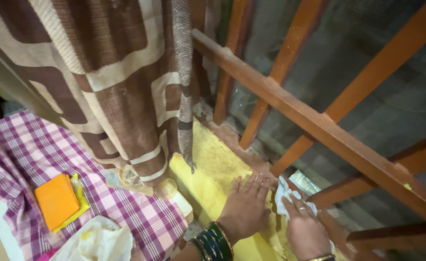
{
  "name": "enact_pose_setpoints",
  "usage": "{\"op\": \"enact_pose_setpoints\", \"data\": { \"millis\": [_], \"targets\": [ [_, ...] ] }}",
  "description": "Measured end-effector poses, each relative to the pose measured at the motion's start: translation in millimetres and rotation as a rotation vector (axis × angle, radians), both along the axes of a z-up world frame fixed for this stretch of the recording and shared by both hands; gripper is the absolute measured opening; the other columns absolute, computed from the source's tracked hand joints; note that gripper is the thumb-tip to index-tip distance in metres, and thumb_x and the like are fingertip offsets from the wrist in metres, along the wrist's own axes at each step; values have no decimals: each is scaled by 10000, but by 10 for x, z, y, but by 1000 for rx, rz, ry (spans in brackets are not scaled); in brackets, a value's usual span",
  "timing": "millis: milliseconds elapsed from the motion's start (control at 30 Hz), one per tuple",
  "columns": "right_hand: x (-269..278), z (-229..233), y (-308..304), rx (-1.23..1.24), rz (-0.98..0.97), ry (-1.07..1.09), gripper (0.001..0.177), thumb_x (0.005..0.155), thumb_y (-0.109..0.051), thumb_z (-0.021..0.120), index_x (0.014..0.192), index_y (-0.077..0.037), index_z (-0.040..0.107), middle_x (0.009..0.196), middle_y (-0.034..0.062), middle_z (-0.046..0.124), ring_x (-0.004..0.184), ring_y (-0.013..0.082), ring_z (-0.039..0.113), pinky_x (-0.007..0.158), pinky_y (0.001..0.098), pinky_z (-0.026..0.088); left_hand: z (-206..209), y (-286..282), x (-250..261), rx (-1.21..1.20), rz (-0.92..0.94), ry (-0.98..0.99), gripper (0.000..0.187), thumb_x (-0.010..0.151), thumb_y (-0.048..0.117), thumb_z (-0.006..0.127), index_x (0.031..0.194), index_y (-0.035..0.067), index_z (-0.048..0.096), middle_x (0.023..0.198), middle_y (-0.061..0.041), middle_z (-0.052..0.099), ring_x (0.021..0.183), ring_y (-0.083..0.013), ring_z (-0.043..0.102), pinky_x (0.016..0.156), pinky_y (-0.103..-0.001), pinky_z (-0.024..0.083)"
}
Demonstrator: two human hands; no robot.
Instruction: The person wipes the horizontal bars of a brown metal window frame using a white cloth. They repeatedly dip the cloth into a metal bowl of water on the floor to wet it before resuming the cleaning motion along the frame.
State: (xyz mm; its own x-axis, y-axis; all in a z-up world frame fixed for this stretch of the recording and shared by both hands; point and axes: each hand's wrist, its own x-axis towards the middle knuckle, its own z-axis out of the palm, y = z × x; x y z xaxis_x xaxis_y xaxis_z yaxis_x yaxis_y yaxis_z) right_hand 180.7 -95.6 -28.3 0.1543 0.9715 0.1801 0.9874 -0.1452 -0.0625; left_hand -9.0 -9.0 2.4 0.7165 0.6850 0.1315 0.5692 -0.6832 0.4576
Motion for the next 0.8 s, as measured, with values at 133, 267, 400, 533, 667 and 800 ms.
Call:
{"op": "enact_pose_setpoints", "data": {
  "millis": [133, 267, 400, 533, 667, 800],
  "targets": [
    [-56, 59, -23, -17, -96, 231, 551, 804, -125, 698, 1336, -259, 651, 1348, 54, 642, 1215, 293, 633, 990, 415, 538, 0, 14, -41, -15, -7, 91, 824, 880, 315, 617, 1565, 8, 276, 1662, -201, 243, 1559, -323, 178, 1221, -560, 115],
    [-97, 124, -28, 45, -13, 279, 486, 808, -125, 696, 1282, -222, 662, 1312, 57, 666, 1211, 298, 643, 990, 417, 541, -3, -23, -86, -74, -7, 61, 856, 874, 331, 626, 1573, 6, 253, 1648, -205, 247, 1550, -328, 179, 1224, -564, 104],
    [-112, 148, -20, 29, -34, 271, 497, 820, -121, 687, 1304, -232, 678, 1396, 41, 623, 1202, 304, 633, 963, 427, 537, -7, -60, -74, 7, 4, 16, 808, 902, 302, 622, 1582, 13, 296, 1644, -215, 299, 1552, -338, 217, 1220, -583, 117],
    [-88, 102, 3, 0, -5, 194, 523, 757, -34, 663, 1241, -227, 696, 1395, 34, 622, 1256, 286, 614, 984, 412, 538, 43, -91, -52, -48, -17, 45, 849, 848, 298, 640, 1559, 7, 276, 1636, -209, 280, 1542, -328, 202, 1214, -563, 112],
    [-141, 279, -25, 89, 28, 254, 490, 775, -58, 689, 1242, -208, 686, 1358, 38, 642, 1196, 290, 633, 962, 413, 544, 84, -100, -39, -59, -16, 53, 820, 845, 247, 630, 1549, 5, 288, 1635, -208, 279, 1541, -326, 199, 1215, -559, 109],
    [-301, 691, -56, 249, 46, 220, 500, 747, -44, 707, 1225, -190, 692, 1307, 45, 666, 1152, 311, 648, 934, 418, 544, 91, -106, -24, 32, 4, -49, 728, 891, 203, 601, 1547, 9, 352, 1634, -204, 338, 1548, -324, 245, 1222, -571, 137]
  ]
}}
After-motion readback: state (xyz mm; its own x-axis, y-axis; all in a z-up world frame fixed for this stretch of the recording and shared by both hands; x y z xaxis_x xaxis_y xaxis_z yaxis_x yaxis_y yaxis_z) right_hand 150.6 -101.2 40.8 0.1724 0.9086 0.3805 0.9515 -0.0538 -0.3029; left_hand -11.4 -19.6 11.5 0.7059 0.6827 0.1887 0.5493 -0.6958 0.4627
